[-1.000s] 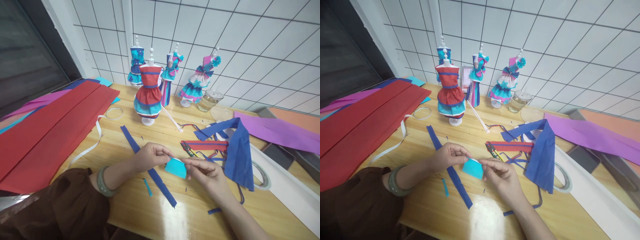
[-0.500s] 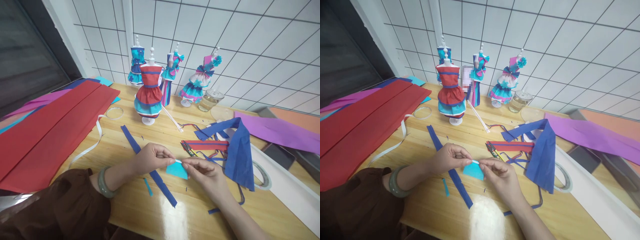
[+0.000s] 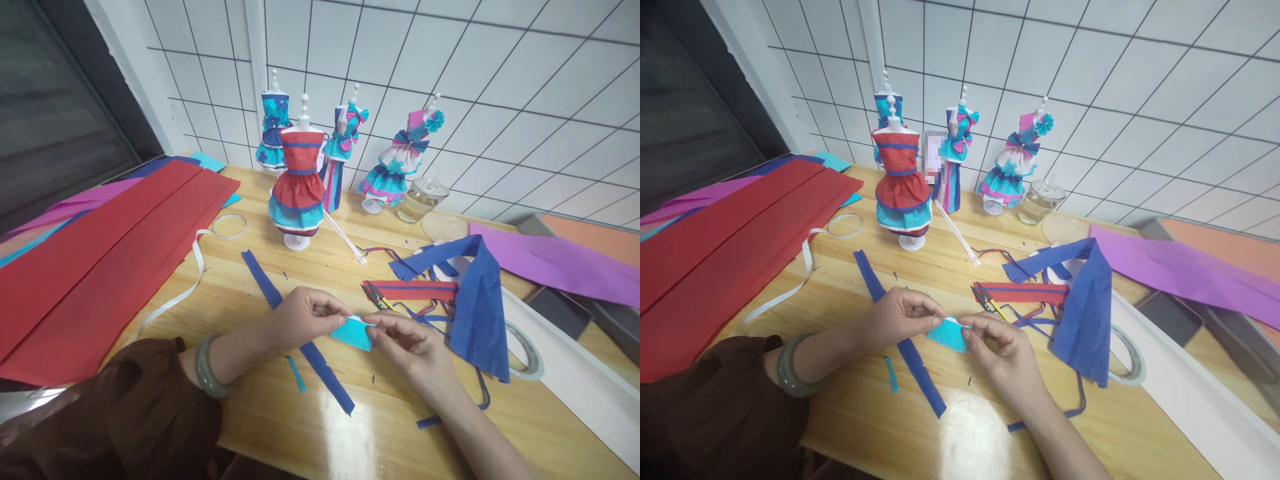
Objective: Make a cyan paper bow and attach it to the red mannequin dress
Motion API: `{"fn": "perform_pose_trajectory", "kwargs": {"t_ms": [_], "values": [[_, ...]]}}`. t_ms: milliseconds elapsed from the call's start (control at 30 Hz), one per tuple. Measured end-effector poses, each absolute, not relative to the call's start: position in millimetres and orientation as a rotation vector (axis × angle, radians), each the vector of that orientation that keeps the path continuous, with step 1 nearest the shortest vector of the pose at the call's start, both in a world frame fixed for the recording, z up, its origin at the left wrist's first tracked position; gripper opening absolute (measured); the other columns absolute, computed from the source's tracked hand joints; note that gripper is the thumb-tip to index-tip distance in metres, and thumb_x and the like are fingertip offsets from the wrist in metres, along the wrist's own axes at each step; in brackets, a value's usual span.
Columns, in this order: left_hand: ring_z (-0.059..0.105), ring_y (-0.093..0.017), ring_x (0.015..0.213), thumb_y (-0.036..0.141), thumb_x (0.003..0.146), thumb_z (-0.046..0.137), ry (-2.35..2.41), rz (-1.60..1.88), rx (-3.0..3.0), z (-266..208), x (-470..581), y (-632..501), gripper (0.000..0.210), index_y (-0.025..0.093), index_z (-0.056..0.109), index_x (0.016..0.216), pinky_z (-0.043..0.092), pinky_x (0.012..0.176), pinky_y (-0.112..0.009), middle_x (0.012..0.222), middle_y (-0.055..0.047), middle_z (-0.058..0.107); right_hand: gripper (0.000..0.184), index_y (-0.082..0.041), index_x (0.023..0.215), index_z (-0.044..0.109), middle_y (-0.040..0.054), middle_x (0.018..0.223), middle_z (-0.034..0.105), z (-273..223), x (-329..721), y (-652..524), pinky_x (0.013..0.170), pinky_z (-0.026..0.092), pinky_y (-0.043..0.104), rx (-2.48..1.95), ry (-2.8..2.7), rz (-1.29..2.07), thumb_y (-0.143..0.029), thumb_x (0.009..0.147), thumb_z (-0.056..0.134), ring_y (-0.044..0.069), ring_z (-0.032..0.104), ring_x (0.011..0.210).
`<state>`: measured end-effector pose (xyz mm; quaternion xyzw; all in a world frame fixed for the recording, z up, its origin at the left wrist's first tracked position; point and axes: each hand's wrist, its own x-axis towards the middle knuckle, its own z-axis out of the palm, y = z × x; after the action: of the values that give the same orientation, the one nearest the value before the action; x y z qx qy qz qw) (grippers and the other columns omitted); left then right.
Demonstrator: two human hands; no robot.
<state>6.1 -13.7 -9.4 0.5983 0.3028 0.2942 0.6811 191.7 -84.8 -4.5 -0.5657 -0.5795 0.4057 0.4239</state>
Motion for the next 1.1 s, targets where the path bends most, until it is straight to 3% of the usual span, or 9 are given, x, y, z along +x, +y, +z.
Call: {"fn": "perform_pose_trajectory", "kwargs": {"t_ms": [300, 900, 1100], "values": [[0.061, -0.012, 0.066, 0.019, 0.066, 0.065, 0.739, 0.674, 1.36, -6.5, 8.2, -16.8, 0.017, 0.011, 0.066, 0.081, 0.048, 0.062, -0.021, 0.072, -0.005, 0.068, 0.015, -0.019, 0.083, 0.069, 0.0009, 0.062, 0.061, -8.6, 190.8, -83.5, 0.055, 0.046, 0.025, -1.449, -1.456, 0.887, -0.027, 0.071, 0.065, 0.014, 0.055, 0.058], [0.06, -0.013, 0.07, 0.019, 0.071, 0.059, 0.827, 0.818, 1.768, -3.0, 9.6, -19.3, 0.014, 0.015, 0.069, 0.081, 0.046, 0.063, -0.021, 0.076, -0.004, 0.067, 0.011, -0.021, 0.077, 0.071, 0.0058, 0.077, 0.071, 0.0, 185.8, -82.2, 0.058, 0.05, 0.03, -1.579, -1.523, 0.703, -0.026, 0.072, 0.062, 0.02, 0.062, 0.068], [0.058, -0.012, 0.068, 0.019, 0.072, 0.059, 0.848, 0.858, 1.929, -5.8, 9.6, -17.3, 0.012, 0.017, 0.068, 0.08, 0.044, 0.064, -0.022, 0.073, -0.003, 0.066, 0.014, -0.019, 0.078, 0.069, 0.0043, 0.069, 0.068, -3.1, 185.7, -82.6, 0.051, 0.045, 0.026, -1.596, -1.506, 0.764, -0.029, 0.073, 0.061, 0.016, 0.057, 0.057]]}}
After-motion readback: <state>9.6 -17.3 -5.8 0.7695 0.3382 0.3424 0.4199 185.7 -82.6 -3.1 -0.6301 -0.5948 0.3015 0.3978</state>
